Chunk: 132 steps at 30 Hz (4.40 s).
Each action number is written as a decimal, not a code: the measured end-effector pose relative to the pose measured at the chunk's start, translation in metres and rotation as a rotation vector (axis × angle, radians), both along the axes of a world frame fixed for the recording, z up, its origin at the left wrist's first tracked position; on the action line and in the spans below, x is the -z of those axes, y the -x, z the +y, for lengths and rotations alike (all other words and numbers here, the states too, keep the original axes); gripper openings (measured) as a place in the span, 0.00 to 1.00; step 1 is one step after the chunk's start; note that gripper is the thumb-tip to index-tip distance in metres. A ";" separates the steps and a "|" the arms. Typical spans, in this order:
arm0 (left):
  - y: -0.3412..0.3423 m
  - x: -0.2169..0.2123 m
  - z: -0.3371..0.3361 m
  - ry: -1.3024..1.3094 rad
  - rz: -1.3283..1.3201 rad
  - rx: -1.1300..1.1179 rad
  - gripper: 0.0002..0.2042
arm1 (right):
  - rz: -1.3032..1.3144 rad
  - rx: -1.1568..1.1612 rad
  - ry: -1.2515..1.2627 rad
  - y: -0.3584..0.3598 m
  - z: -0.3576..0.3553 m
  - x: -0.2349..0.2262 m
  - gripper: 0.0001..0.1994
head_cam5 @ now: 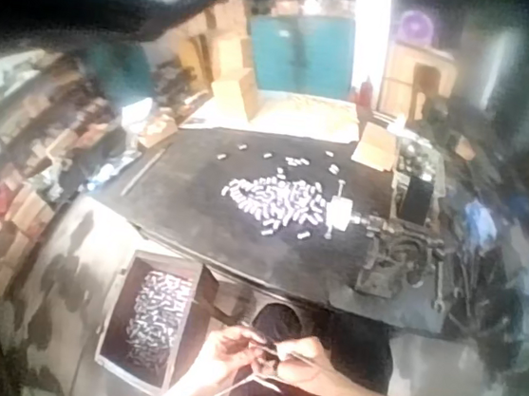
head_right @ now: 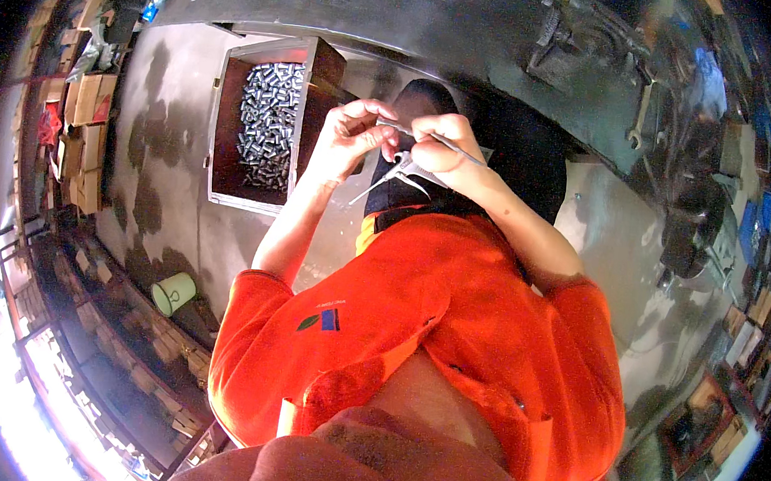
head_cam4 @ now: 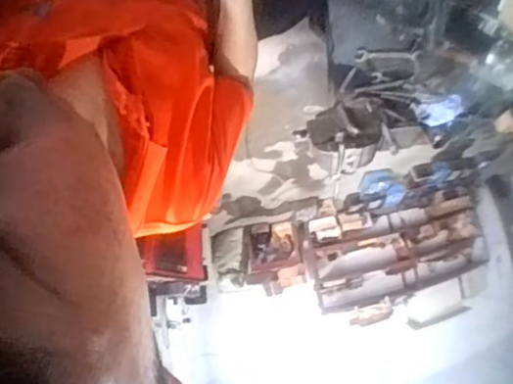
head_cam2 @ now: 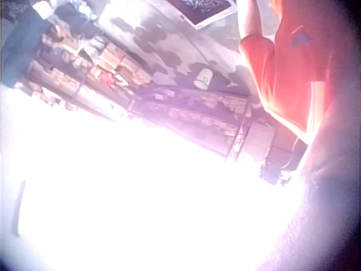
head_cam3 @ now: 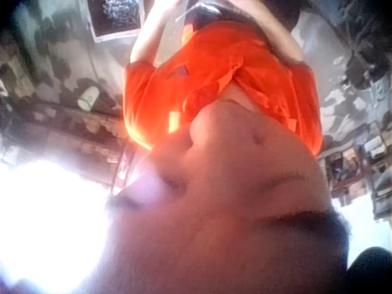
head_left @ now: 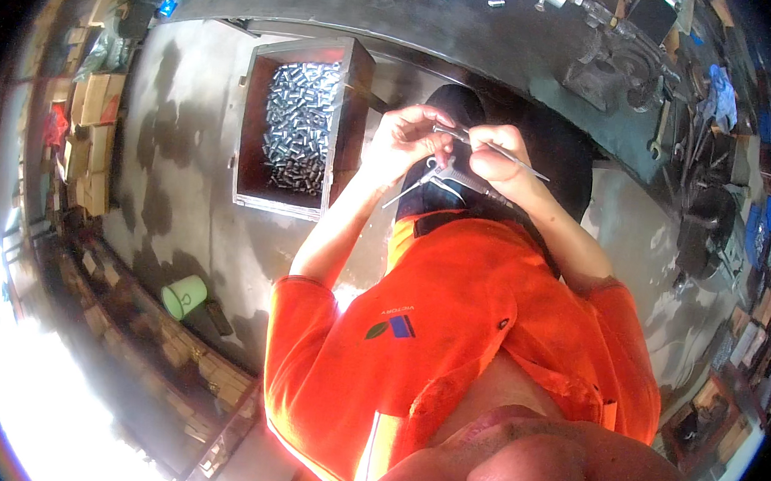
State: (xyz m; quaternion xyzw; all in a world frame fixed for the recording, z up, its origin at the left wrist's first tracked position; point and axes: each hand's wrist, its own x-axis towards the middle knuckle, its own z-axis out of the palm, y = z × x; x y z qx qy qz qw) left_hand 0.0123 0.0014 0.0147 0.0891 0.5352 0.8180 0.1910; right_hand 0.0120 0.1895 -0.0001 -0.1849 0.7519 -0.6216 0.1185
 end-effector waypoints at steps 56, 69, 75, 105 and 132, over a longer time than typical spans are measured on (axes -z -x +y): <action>0.091 0.070 -0.180 0.829 0.226 -0.686 0.12 | 0.051 0.095 0.049 -0.011 0.035 -0.028 0.17; 0.036 0.150 -0.266 1.910 -0.024 -0.666 0.14 | 0.636 -0.056 0.061 0.023 -0.075 -0.079 0.11; 0.041 0.143 -0.247 2.100 0.084 -0.490 0.09 | 0.325 0.167 -0.054 -0.020 -0.009 -0.050 0.10; -0.001 0.012 -0.017 -0.490 -0.227 -0.048 0.15 | 0.276 -0.022 -0.031 -0.017 0.014 -0.046 0.11; -0.001 0.003 0.003 0.125 -0.186 0.054 0.10 | 0.620 -0.086 -0.347 -0.013 0.014 -0.030 0.10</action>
